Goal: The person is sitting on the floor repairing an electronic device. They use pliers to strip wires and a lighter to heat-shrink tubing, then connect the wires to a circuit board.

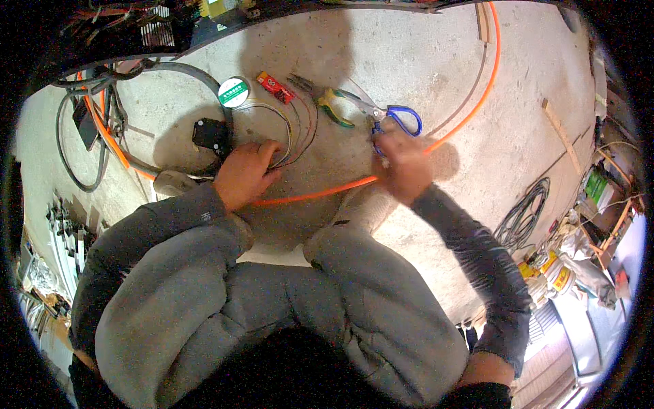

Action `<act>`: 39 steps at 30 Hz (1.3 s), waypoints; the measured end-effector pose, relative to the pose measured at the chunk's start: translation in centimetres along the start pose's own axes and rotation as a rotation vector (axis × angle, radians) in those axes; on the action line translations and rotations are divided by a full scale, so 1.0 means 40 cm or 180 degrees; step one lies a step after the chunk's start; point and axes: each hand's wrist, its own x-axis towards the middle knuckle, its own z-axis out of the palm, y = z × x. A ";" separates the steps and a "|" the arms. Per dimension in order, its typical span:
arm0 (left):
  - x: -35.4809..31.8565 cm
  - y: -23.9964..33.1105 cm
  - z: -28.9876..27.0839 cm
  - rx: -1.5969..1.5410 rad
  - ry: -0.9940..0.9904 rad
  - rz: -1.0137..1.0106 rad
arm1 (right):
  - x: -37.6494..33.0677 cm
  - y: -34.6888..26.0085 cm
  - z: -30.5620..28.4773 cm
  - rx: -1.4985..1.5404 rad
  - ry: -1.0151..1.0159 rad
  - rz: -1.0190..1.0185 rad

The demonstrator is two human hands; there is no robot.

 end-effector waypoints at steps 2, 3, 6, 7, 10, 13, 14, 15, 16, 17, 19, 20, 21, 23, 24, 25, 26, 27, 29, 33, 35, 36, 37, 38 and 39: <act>0.003 -0.008 0.017 -0.0327 -0.0078 -0.0029 | 0.019 -0.064 0.061 0.0881 -0.0607 0.0748; 0.003 -0.012 0.024 -0.0485 -0.0136 -0.0047 | 0.033 -0.094 0.092 0.1351 -0.0827 0.1124; -0.026 0.024 -0.043 -0.1392 -0.0264 -0.0204 | 0.109 -0.164 0.123 0.2621 -0.1679 0.2405; -0.039 0.031 -0.058 -0.1463 -0.0251 -0.0244 | 0.119 -0.164 0.147 0.3214 -0.1607 0.2545; -0.084 0.029 -0.099 -0.1742 -0.0131 -0.0402 | 0.143 -0.168 0.191 0.4456 -0.1347 0.2632; -0.124 0.028 -0.119 -0.1942 0.0280 -0.0496 | 0.173 -0.207 0.129 0.4361 -0.1276 0.2083; -0.129 0.028 -0.126 -0.1835 0.0544 -0.0416 | 0.176 -0.216 0.091 0.4144 -0.1309 0.1807; -0.136 0.029 -0.131 -0.1725 0.0817 -0.0376 | 0.179 -0.226 0.068 0.3934 -0.1378 0.1519; -0.134 0.031 -0.148 -0.1964 0.0732 -0.0318 | 0.180 -0.242 0.058 0.4037 -0.1319 0.1524; -0.126 0.036 -0.179 -0.2197 0.0639 -0.0249 | 0.176 -0.261 0.044 0.4146 -0.1249 0.1535; -0.108 0.046 -0.221 -0.2726 0.0550 -0.0104 | 0.172 -0.301 0.014 0.4129 -0.1241 0.1530; -0.097 0.055 -0.234 -0.3018 0.0533 -0.0025 | 0.170 -0.323 -0.001 0.4011 -0.1290 0.1525; -0.088 0.059 -0.242 -0.3305 0.0513 0.0061 | 0.171 -0.340 -0.011 0.3896 -0.1336 0.1520; -0.071 0.057 -0.245 -0.3437 0.0424 -0.0067 | 0.162 -0.354 0.009 0.3796 -0.1416 0.1300; -0.069 0.056 -0.244 -0.3504 0.0363 -0.0127 | 0.162 -0.372 0.008 0.3879 -0.1428 0.1274; -0.074 0.059 -0.249 -0.3706 0.0311 -0.0166 | 0.163 -0.384 0.007 0.3965 -0.1438 0.1248; -0.082 0.065 -0.256 -0.3905 0.0239 -0.0215 | 0.160 -0.387 0.010 0.3992 -0.1463 0.1239; -0.088 0.070 -0.265 -0.4102 0.0164 -0.0264 | 0.155 -0.388 0.016 0.4021 -0.1487 0.1230; -0.100 0.071 -0.279 -0.4159 0.0102 -0.0274 | 0.150 -0.388 0.019 0.3976 -0.1526 0.1158; -0.114 0.062 -0.292 -0.4045 0.0024 -0.0361 | 0.154 -0.397 0.016 0.3853 -0.1123 0.0841; -0.114 0.057 -0.277 -0.4352 0.0244 -0.0341 | 0.166 -0.401 0.004 0.3609 -0.0856 0.0674; -0.115 0.055 -0.268 -0.4503 0.0369 -0.0335 | 0.181 -0.392 -0.011 0.3359 -0.0805 0.0602; -0.115 0.053 -0.262 -0.4711 0.0451 -0.0389 | 0.192 -0.381 -0.023 0.3112 -0.0751 0.0530; -0.109 0.048 -0.256 -0.4919 0.0508 -0.0429 | 0.195 -0.368 -0.030 0.3040 -0.0728 0.0714; -0.104 0.045 -0.253 -0.5125 0.0566 -0.0471 | 0.200 -0.362 -0.036 0.3006 -0.0595 0.0767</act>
